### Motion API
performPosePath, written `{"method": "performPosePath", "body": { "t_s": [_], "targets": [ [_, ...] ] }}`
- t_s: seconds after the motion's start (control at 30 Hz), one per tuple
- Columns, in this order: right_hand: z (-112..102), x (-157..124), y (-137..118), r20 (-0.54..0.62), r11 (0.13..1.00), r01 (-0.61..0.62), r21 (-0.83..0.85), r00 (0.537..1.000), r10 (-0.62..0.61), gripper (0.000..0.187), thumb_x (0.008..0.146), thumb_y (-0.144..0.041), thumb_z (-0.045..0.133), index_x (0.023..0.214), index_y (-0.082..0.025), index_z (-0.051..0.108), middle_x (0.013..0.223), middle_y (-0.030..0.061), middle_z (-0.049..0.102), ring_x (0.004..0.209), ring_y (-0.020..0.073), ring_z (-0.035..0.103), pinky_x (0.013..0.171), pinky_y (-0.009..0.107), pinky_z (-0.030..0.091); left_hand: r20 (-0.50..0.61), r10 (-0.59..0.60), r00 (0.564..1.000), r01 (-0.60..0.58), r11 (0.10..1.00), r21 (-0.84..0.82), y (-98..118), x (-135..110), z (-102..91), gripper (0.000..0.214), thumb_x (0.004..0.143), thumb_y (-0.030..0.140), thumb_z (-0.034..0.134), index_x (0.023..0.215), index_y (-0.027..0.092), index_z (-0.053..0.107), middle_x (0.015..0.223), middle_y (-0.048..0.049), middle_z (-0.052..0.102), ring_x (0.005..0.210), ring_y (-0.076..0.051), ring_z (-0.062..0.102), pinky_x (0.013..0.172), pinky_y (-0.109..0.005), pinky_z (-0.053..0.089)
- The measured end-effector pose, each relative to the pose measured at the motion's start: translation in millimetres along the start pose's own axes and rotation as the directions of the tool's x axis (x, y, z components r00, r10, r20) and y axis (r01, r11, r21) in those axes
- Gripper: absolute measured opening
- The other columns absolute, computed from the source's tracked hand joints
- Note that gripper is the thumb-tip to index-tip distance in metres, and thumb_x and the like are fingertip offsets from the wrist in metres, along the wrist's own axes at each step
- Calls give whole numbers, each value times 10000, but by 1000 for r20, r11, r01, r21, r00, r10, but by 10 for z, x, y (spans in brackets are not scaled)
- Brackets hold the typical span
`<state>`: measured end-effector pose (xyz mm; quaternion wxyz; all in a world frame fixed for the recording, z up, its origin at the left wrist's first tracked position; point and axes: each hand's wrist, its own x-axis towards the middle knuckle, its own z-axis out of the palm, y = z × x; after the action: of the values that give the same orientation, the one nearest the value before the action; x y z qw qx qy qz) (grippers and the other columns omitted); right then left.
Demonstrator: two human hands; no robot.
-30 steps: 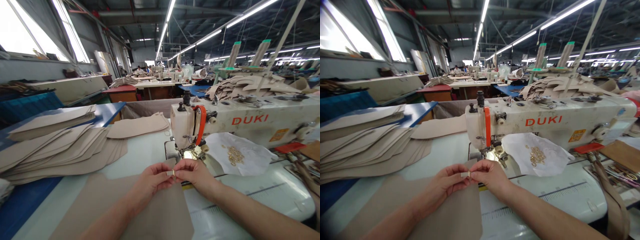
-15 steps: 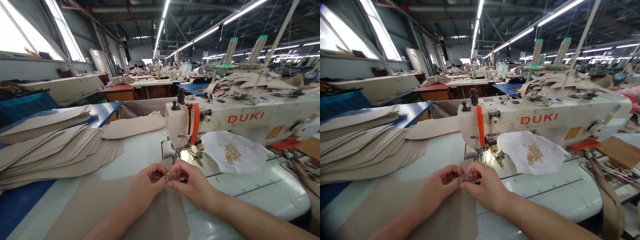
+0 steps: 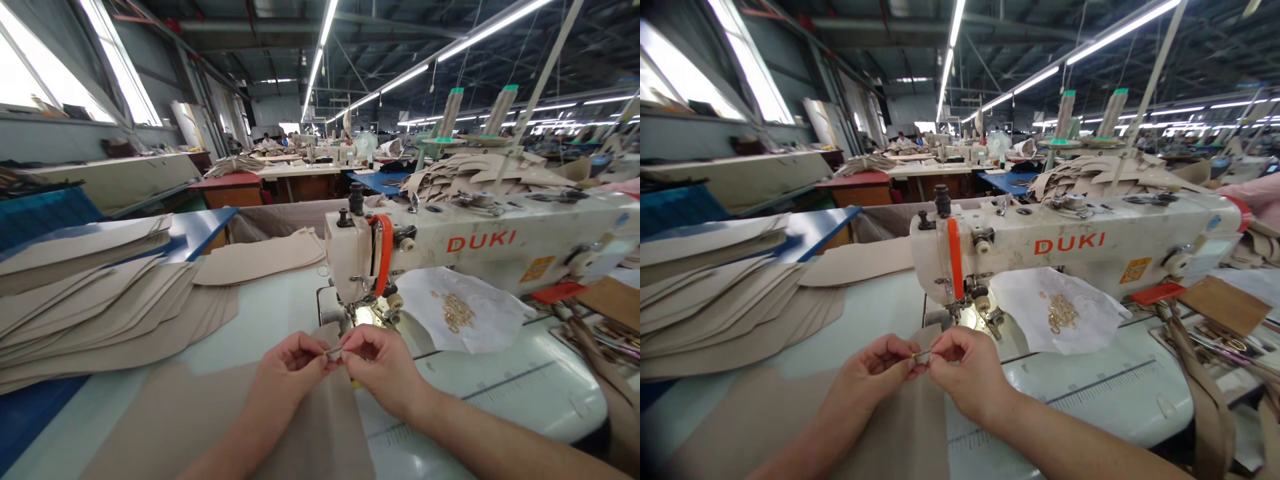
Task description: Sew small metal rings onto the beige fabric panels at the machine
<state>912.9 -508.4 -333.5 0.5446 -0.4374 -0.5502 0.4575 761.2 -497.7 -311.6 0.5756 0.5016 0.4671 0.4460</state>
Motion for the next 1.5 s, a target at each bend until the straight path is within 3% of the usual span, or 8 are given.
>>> {"method": "performPosePath", "body": {
  "t_s": [0.13, 0.37, 0.7, 0.87, 1.03, 1.23, 1.33, 1.5],
  "targets": [
    [4, -9, 19, -15, 998, -3, -69, 1000, 2, 44, 638, -149, 549, 621, -183, 569, 721, 10, 656, 629, 123, 582, 621, 236, 467, 53, -56, 997, 59, 997, -44, -5, 15, -20, 229, 529, 256, 756, 666, 161, 599, 657, -8, 667, 631, -129, 617, 650, -217, 498],
    [-23, -48, -4, 46, 983, 59, -173, 998, -52, 81, 659, -125, 542, 613, -184, 571, 714, 8, 653, 646, 121, 581, 620, 225, 459, 58, 76, 995, -81, 993, 87, -108, -7, -23, 210, 599, 284, 743, 672, 169, 583, 633, 10, 637, 621, -129, 604, 621, -219, 488],
    [-58, -39, 30, 108, 997, -76, 9, 991, 75, 56, 705, -184, 610, 758, -190, 626, 667, -13, 654, 629, 125, 598, 599, 221, 448, 29, 165, 986, -167, 965, 203, -118, -51, -51, 149, 658, 268, 678, 685, 184, 559, 694, 7, 619, 651, -132, 588, 626, -224, 483],
    [-113, -51, -12, 138, 977, 20, -212, 990, 9, 84, 755, -185, 579, 723, -182, 656, 635, -14, 602, 591, 111, 533, 560, 209, 401, 35, 184, 982, -187, 954, 233, -120, -57, -47, 127, 679, 266, 660, 689, 187, 561, 713, 7, 631, 668, -136, 598, 647, -231, 486],
    [-132, -50, -61, 203, 814, 271, -514, 960, -192, 109, 749, -131, 538, 679, -185, 601, 617, -29, 534, 585, 104, 476, 562, 212, 353, 21, 144, 989, -144, 946, 292, -127, -71, -48, 127, 680, 286, 664, 680, 188, 583, 684, 5, 655, 662, -149, 610, 644, -240, 477],
    [-141, -32, -43, 148, 829, 164, -534, 984, -99, 113, 675, -90, 535, 611, -181, 557, 559, -49, 511, 526, 90, 447, 510, 199, 321, 71, 75, 995, -97, 907, 409, 1, -12, -93, 121, 686, 291, 608, 747, 186, 609, 725, -31, 699, 710, -198, 652, 688, -294, 508],
    [-174, 1, -85, 74, 875, -12, -484, 996, 54, 122, 643, -75, 544, 582, -180, 555, 523, -57, 513, 500, 83, 436, 485, 189, 318, 112, 187, 976, -217, 792, 571, 16, 45, -162, 331, 723, 258, 551, 1045, 187, 581, 1032, -84, 687, 963, -244, 636, 874, -385, 490],
    [-207, 126, -143, 56, 874, -220, -433, 961, 270, 125, 624, -81, 540, 576, -190, 580, 453, -60, 519, 425, 89, 476, 424, 181, 350, 336, 340, 879, -458, 404, 792, -198, 38, -244, 442, 824, 265, 458, 1255, 165, 478, 1270, -134, 556, 1177, -267, 511, 1020, -465, 389]
  ]
}}
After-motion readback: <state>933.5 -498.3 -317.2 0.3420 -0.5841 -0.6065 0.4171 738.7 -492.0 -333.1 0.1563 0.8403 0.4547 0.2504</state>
